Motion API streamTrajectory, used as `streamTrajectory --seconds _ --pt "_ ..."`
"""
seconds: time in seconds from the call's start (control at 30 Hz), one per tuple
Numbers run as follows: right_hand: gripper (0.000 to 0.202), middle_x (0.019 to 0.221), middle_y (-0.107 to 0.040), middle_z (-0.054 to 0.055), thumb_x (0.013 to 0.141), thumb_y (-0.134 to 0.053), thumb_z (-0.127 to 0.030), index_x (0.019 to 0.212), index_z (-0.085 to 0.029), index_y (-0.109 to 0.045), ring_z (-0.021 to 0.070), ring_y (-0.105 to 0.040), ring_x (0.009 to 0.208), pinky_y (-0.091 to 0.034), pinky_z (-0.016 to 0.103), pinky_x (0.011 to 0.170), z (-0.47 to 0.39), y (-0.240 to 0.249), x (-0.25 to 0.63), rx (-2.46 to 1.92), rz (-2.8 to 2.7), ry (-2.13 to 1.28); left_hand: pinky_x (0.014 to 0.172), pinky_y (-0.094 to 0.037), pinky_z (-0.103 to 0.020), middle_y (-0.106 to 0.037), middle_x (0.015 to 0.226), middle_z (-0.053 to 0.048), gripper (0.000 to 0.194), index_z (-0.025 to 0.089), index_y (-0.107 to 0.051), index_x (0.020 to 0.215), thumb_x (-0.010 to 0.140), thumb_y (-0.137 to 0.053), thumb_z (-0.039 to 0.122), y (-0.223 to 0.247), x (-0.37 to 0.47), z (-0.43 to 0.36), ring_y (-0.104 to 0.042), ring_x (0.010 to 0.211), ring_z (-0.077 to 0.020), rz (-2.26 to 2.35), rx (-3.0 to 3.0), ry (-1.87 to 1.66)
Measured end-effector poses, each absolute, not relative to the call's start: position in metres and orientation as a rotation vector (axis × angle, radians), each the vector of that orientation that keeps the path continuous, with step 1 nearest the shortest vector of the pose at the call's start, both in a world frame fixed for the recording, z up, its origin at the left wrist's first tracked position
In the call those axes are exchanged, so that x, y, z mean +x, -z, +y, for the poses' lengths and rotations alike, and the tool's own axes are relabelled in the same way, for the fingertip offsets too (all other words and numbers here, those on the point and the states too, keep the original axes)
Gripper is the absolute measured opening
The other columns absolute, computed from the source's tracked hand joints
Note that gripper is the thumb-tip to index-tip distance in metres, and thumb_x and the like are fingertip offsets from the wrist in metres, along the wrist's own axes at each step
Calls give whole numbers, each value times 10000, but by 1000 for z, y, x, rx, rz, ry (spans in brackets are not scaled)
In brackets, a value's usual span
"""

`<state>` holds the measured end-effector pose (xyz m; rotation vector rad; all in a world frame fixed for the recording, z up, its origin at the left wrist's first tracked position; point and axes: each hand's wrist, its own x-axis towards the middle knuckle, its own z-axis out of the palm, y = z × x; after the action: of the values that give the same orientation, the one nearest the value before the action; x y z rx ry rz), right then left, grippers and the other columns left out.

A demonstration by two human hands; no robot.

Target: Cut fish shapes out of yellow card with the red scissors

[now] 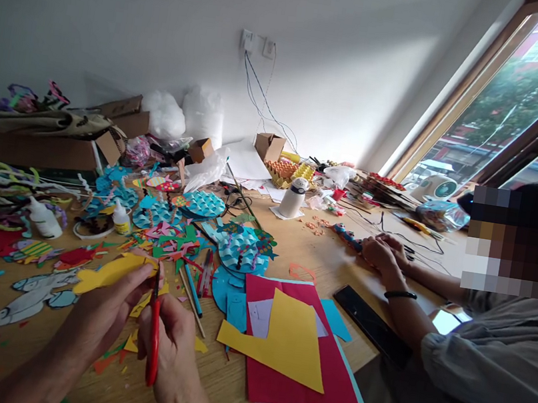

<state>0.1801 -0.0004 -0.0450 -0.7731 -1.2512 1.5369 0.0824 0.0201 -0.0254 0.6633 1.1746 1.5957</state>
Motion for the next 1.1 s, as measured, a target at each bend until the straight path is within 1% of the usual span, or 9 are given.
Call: streamTrajectory --seconds 0.1,0.3,0.43,0.67,0.77,0.9,1.1 --pt "497 450 -415 -55 744 -530 -635 558 -188 -420 69 -321 399 -221 194 400 -1 44 180 -768 -1251 -1527 668 -465 -249 -634 664 57 139 187 -623 713 637 -685 286 27 82 20 -561 645 -120 1163 690 -1587" --pt "545 448 -389 -61 711 -510 -703 561 -189 -409 64 -309 395 -229 186 393 0 44 181 -792 -1256 -1520 636 -464 -258 -640 674 37 173 181 -628 702 577 -699 276 25 85 20 -584 667 -151 1187 644 -1639" --pt "557 446 -387 -62 706 -494 -721 563 -191 -400 60 -307 387 -220 182 382 0 46 181 -806 -1259 -1518 649 -463 -259 -645 673 36 150 183 -633 700 599 -692 277 27 85 20 -583 658 -144 1163 668 -1639" --pt "538 458 -377 -63 739 -495 -689 561 -192 -390 61 -306 401 -226 181 389 -1 47 181 -792 -1259 -1507 579 -450 -233 -621 624 54 162 181 -617 692 588 -703 271 27 86 20 -536 598 -118 1126 657 -1622" --pt "538 456 -379 -63 734 -497 -693 568 -193 -389 59 -303 394 -220 179 381 -1 48 181 -788 -1255 -1524 588 -452 -230 -621 625 53 177 176 -614 693 576 -709 269 27 87 20 -538 607 -119 1139 634 -1614" --pt "533 457 -381 -62 742 -493 -686 572 -191 -391 57 -303 386 -215 177 372 -1 50 182 -790 -1262 -1520 601 -455 -230 -629 647 53 167 184 -618 725 608 -694 276 27 86 19 -547 617 -119 1147 672 -1597" --pt "488 461 -358 -68 769 -506 -627 579 -190 -401 58 -288 390 -209 178 370 -2 47 184 -797 -1262 -1531 614 -476 -237 -632 679 46 146 198 -607 733 622 -683 254 23 84 18 -573 649 -137 1133 721 -1573"
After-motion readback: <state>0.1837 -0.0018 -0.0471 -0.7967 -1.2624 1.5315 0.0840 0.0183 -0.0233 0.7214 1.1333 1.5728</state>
